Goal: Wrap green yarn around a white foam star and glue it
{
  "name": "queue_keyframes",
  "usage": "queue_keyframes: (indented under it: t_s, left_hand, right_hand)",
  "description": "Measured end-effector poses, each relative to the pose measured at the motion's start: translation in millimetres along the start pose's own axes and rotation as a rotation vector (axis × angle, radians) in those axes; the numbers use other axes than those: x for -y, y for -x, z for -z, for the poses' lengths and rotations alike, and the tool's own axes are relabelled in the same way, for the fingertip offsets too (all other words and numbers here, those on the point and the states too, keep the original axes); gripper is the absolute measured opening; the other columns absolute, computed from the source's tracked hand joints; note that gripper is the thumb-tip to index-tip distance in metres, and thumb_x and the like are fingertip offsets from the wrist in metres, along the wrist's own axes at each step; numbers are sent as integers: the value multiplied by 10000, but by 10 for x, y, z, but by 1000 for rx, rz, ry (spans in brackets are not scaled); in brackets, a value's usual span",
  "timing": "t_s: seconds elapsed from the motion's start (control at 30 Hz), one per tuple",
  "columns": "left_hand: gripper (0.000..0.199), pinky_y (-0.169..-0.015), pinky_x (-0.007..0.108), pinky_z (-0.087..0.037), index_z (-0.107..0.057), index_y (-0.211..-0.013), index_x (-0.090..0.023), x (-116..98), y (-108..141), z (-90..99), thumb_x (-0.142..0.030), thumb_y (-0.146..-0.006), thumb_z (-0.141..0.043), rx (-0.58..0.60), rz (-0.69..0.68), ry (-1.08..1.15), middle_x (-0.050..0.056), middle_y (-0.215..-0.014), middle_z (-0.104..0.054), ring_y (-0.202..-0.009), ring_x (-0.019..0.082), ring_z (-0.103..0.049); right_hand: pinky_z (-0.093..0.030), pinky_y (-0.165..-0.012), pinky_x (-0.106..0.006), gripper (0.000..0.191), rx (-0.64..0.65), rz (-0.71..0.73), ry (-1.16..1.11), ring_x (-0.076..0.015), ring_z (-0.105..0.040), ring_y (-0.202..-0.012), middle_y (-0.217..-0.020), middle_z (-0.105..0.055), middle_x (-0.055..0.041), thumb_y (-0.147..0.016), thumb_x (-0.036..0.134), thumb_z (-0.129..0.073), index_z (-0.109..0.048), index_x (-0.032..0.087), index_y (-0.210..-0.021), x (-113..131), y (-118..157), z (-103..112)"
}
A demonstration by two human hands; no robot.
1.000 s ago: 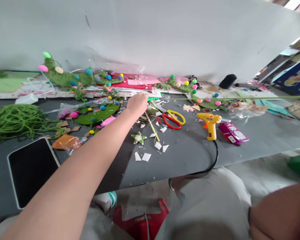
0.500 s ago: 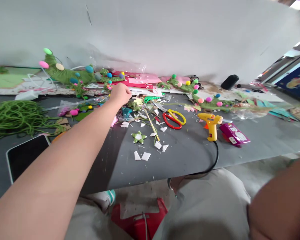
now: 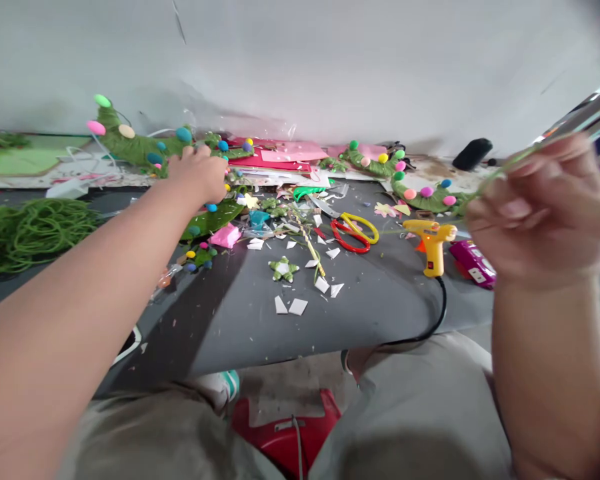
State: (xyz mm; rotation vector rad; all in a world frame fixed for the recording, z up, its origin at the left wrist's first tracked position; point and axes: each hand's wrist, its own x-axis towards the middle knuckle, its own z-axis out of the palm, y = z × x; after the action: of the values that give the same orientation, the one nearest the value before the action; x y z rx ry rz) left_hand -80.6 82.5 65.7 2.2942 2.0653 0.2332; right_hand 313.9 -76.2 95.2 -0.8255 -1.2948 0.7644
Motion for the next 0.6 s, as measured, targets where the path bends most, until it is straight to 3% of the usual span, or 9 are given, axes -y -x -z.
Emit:
queue_keyframes:
  t_s: [0.07, 0.13, 0.2, 0.23, 0.3, 0.4, 0.53, 0.6]
  left_hand:
    - [678, -1192, 631, -298, -597, -1430, -93, -122, 89, 50, -43, -763, -708, 9, -64, 43, 193, -1617, -426, -1462, 461, -370]
    - [660, -1122, 443, -455, -567, -1468, -198, -292, 236, 76, -43, -829, -630, 38, -153, 177, 99, -1554, -541, -1365, 319, -543]
    - [621, -1025, 376, -531, -550, -1453, -143, -487, 456, 62, 32, -857, -543, 117, -262, 688, 136, -1503, -591, -1257, 252, -642]
    - [605, -1006, 367, -547, -526, -1465, -141, -578, 589, 41, 4, -879, -566, 219, -343, 868, 149, -1514, -578, -1206, 237, -678]
    - [633, -958, 360, -583, -523, -1467, -205, -724, 880, -17, -71, -865, -668, 356, -424, 1031, 128, -1474, -617, -1129, 227, -722]
    - [532, -918, 361, -613, -615, -1362, -238, -818, 1304, -116, -269, -855, -773, 413, -431, 1092, 99, -1329, -714, -1125, 250, -728]
    - [197, -746, 314, -613, -769, -1065, -235, -763, 1680, -229, -350, -920, -701, 276, -319, 965, 37, -1002, -803, -878, 214, -755]
    - [144, -733, 299, -597, -796, -982, -251, -697, 1772, -284, -320, -926, -683, 193, -301, 867, 15, -928, -810, -822, 201, -746]
  right_hand:
    - [-323, -444, -255, 182, 68, -44, -101, -60, -486, -503, -774, -709, 36, -726, 219, -885, -761, 263, -853, -128, 60, -190]
    - [-373, -474, -249, 116, 179, -115, -80, -71, -552, -549, -844, -743, 10, -830, 191, -804, -763, 248, -922, -233, 141, -341]
    - [-427, -518, -230, 160, 308, -209, 26, -77, -587, -605, -882, -766, 2, -894, 199, -752, -742, 263, -1041, -309, 222, -477]
    - [-457, -545, -224, 210, 381, -249, 88, -90, -619, -647, -893, -777, -6, -905, 212, -744, -721, 263, -1107, -337, 260, -547]
    - [-501, -591, -231, 273, 502, -284, 182, -129, -684, -744, -923, -788, -35, -900, 251, -752, -696, 232, -1167, -378, 332, -691]
    - [-515, -620, -247, 179, 552, -225, 269, -138, -683, -756, -948, -774, -48, -916, 276, -718, -729, 192, -1074, -417, 444, -882]
    - [-502, -642, -224, 135, 603, -155, 382, -112, -639, -749, -943, -757, -21, -951, 243, -657, -744, 199, -1044, -451, 603, -1012]
    - [-483, -622, -216, 140, 627, -143, 460, -101, -614, -716, -932, -758, -12, -967, 244, -635, -745, 202, -1044, -471, 668, -1030]
